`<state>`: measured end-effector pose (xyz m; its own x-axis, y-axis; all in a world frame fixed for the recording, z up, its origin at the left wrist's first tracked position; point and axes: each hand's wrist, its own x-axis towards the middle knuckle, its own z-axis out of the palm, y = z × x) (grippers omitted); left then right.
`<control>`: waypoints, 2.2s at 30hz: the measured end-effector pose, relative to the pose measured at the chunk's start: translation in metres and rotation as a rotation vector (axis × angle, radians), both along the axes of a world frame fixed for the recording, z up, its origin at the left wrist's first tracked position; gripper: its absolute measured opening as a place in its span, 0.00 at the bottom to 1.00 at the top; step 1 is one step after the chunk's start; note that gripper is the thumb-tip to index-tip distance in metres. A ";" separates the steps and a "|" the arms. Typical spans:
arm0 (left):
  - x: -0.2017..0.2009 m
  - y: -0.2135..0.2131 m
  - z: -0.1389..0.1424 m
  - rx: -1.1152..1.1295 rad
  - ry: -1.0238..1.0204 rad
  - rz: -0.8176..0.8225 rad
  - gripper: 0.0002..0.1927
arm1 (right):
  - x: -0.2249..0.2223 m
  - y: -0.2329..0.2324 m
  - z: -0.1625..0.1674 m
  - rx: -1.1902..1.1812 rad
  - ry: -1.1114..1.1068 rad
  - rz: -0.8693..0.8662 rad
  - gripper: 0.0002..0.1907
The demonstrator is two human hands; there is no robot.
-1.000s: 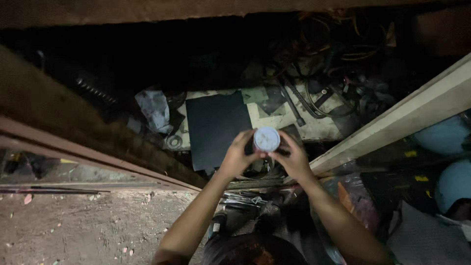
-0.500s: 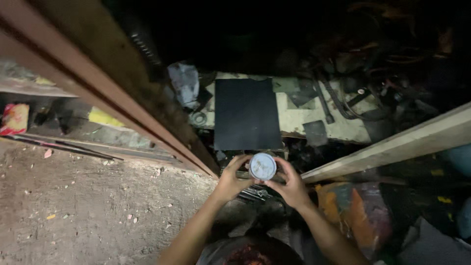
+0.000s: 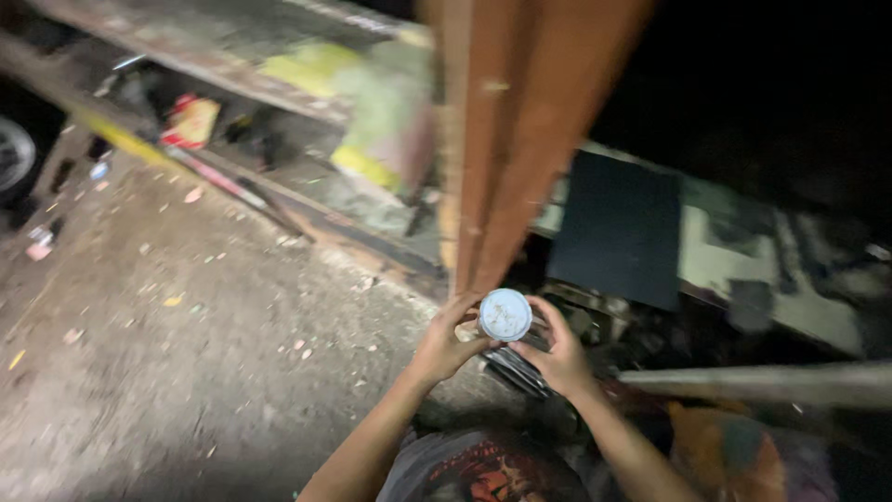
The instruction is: The person retrieves a red box, a screwdriver, a hammer, and a small container from a cluttered storage area and places them on a metal workbench. They then use the hammer to repeatedly strike a small metal piece on the workbench.
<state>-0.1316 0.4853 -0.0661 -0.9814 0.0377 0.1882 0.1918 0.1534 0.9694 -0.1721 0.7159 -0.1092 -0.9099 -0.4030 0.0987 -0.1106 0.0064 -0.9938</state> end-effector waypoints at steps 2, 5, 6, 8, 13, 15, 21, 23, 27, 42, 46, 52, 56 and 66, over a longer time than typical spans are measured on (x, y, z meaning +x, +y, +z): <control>0.008 -0.038 0.007 0.019 0.033 0.031 0.38 | -0.001 -0.040 0.001 -0.046 -0.012 0.044 0.40; 0.020 -0.097 0.014 -0.002 0.021 0.086 0.38 | -0.003 -0.102 0.002 -0.040 -0.013 0.093 0.40; 0.024 -0.117 0.017 -0.016 0.008 0.105 0.38 | -0.004 -0.122 0.002 -0.025 -0.008 0.106 0.40; 0.032 -0.155 0.019 -0.084 -0.001 0.130 0.38 | -0.004 -0.161 0.001 -0.037 -0.040 0.147 0.40; 0.053 -0.229 0.012 -0.112 0.027 0.231 0.38 | 0.003 -0.246 -0.006 -0.041 -0.076 0.212 0.39; 0.060 -0.256 0.010 -0.080 0.037 0.275 0.38 | 0.001 -0.278 -0.008 -0.101 -0.071 0.259 0.38; 0.074 -0.314 0.012 -0.147 0.027 0.396 0.37 | -0.007 -0.351 0.002 0.094 0.046 0.298 0.41; 0.077 -0.328 0.013 -0.189 0.019 0.427 0.38 | -0.009 -0.366 0.006 0.186 0.080 0.318 0.41; 0.074 -0.355 0.008 -0.137 -0.053 0.463 0.38 | -0.018 -0.399 0.010 0.202 0.080 0.364 0.41; 0.016 -0.507 -0.009 -0.140 -0.063 0.719 0.39 | -0.110 -0.587 -0.001 0.125 0.008 0.574 0.39; -0.018 -0.552 0.001 -0.154 -0.009 0.749 0.39 | -0.146 -0.641 0.010 0.093 0.007 0.621 0.39; -0.062 -0.607 0.000 -0.160 0.005 0.784 0.39 | -0.192 -0.700 0.013 0.070 0.090 0.661 0.38; -0.083 -0.642 -0.001 -0.118 -0.037 0.767 0.39 | -0.213 -0.736 0.015 0.048 0.007 0.674 0.38; -0.128 -0.775 -0.041 -0.143 0.029 0.672 0.39 | -0.249 -0.848 -0.026 0.029 0.036 0.603 0.37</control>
<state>-0.2598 -0.2892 -0.1067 -0.7951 -0.5511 0.2530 0.0353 0.3744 0.9266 -0.4206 -0.1324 -0.1350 -0.5164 -0.8497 0.1065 -0.1372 -0.0406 -0.9897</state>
